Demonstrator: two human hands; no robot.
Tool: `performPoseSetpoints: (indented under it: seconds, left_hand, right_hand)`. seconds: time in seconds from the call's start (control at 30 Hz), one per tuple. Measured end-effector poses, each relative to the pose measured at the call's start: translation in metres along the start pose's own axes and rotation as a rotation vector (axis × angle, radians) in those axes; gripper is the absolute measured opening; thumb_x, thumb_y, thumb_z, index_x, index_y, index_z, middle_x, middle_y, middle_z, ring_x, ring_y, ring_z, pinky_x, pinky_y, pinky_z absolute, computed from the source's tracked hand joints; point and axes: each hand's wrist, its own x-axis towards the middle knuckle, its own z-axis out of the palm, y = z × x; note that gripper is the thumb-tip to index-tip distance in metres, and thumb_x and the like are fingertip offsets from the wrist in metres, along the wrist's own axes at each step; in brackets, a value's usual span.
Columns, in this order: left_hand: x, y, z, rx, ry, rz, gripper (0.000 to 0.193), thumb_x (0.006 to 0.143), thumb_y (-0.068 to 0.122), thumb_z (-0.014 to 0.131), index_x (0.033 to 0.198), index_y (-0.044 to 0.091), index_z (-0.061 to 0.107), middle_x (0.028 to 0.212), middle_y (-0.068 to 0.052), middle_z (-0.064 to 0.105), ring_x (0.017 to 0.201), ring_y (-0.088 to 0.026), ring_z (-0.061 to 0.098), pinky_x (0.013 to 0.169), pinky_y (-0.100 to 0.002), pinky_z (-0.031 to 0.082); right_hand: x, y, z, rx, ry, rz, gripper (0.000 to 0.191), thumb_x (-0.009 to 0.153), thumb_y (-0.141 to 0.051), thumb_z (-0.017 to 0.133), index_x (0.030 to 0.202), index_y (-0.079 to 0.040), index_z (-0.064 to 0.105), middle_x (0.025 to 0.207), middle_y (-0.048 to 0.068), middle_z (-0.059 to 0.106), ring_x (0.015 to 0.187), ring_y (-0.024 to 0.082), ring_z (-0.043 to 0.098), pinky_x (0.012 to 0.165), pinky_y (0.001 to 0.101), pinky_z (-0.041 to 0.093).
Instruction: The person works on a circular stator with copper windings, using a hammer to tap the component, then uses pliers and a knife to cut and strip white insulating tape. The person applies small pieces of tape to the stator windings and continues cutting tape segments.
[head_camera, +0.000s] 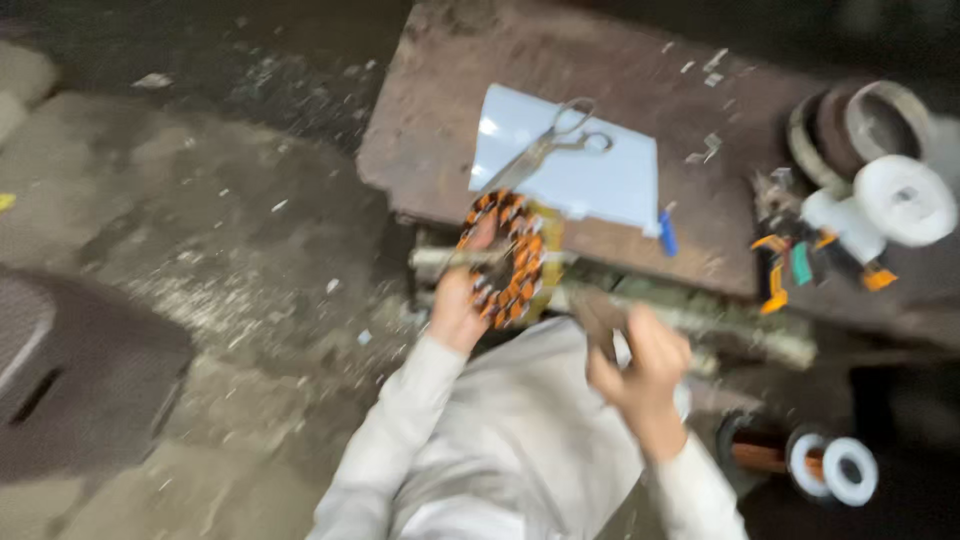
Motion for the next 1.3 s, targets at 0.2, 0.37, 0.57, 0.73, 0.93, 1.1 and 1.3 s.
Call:
performPoseSetpoints:
  seconds: [0.2,0.37,0.57,0.73,0.93,1.1,1.3]
  left_hand:
    - [0.007,0.008,-0.011,0.098,-0.076,0.1,0.029,0.1,0.018,0.075,0.122,0.0,0.066,0.112,-0.01,0.073,0.096,-0.02,0.072,0.086,-0.037,0.06]
    - [0.013,0.019,0.01,0.104,0.128,0.096,0.039,0.086,0.018,0.072,0.121,0.002,0.067,0.111,-0.011,0.076,0.094,-0.02,0.077,0.084,-0.036,0.063]
    - [0.002,0.025,0.029,0.527,0.113,0.259,0.037,0.091,0.01,0.08,0.123,-0.006,0.068,0.106,-0.013,0.072,0.087,-0.019,0.07,0.078,-0.035,0.059]
    - [0.034,0.008,0.062,0.728,0.168,0.201,0.042,0.081,0.01,0.082,0.118,-0.005,0.069,0.105,-0.013,0.076,0.088,-0.017,0.073,0.081,-0.032,0.061]
    - [0.09,-0.003,0.082,1.224,0.032,0.117,0.04,0.078,0.022,0.09,0.1,-0.005,0.071,0.092,-0.009,0.077,0.079,-0.011,0.071,0.072,-0.027,0.06]
    - [0.146,-0.023,0.091,1.519,-0.102,0.002,0.042,0.075,0.031,0.091,0.092,-0.002,0.071,0.081,-0.008,0.075,0.068,-0.011,0.069,0.062,-0.026,0.056]
    - [0.226,-0.046,0.101,1.754,-0.303,-0.182,0.057,0.067,0.043,0.09,0.098,-0.003,0.076,0.087,-0.013,0.078,0.075,-0.017,0.073,0.07,-0.03,0.057]
  right_hand:
    - [0.004,0.002,0.007,0.454,0.045,0.214,0.032,0.077,-0.002,0.073,0.102,-0.002,0.053,0.08,0.014,0.055,0.065,0.027,0.053,0.063,0.0325,0.046]
    - [0.009,0.037,0.029,0.169,-0.187,0.021,0.025,0.067,-0.003,0.071,0.083,-0.011,0.053,0.067,0.012,0.051,0.058,0.025,0.053,0.055,0.0342,0.043]
    - [-0.007,0.072,0.021,0.112,-0.213,0.585,0.034,0.074,-0.009,0.076,0.101,-0.004,0.056,0.064,0.01,0.056,0.053,0.026,0.056,0.055,0.0352,0.046]
    - [0.03,0.161,0.041,-0.008,-0.197,0.672,0.039,0.076,-0.016,0.078,0.107,-0.004,0.06,0.076,0.014,0.066,0.067,0.032,0.069,0.063,0.041,0.053]
    - [0.066,0.235,0.059,-0.197,-0.269,0.66,0.058,0.072,-0.034,0.086,0.111,-0.001,0.06,0.09,0.028,0.07,0.086,0.049,0.067,0.072,0.0534,0.053]
    - [0.078,0.261,0.071,-0.235,-0.287,0.637,0.053,0.07,-0.03,0.086,0.106,0.0,0.06,0.089,0.028,0.07,0.087,0.048,0.067,0.073,0.054,0.053]
    - [0.084,0.243,0.054,-0.266,-0.166,0.466,0.036,0.08,-0.019,0.082,0.103,0.002,0.065,0.091,0.023,0.067,0.086,0.043,0.064,0.076,0.0501,0.05]
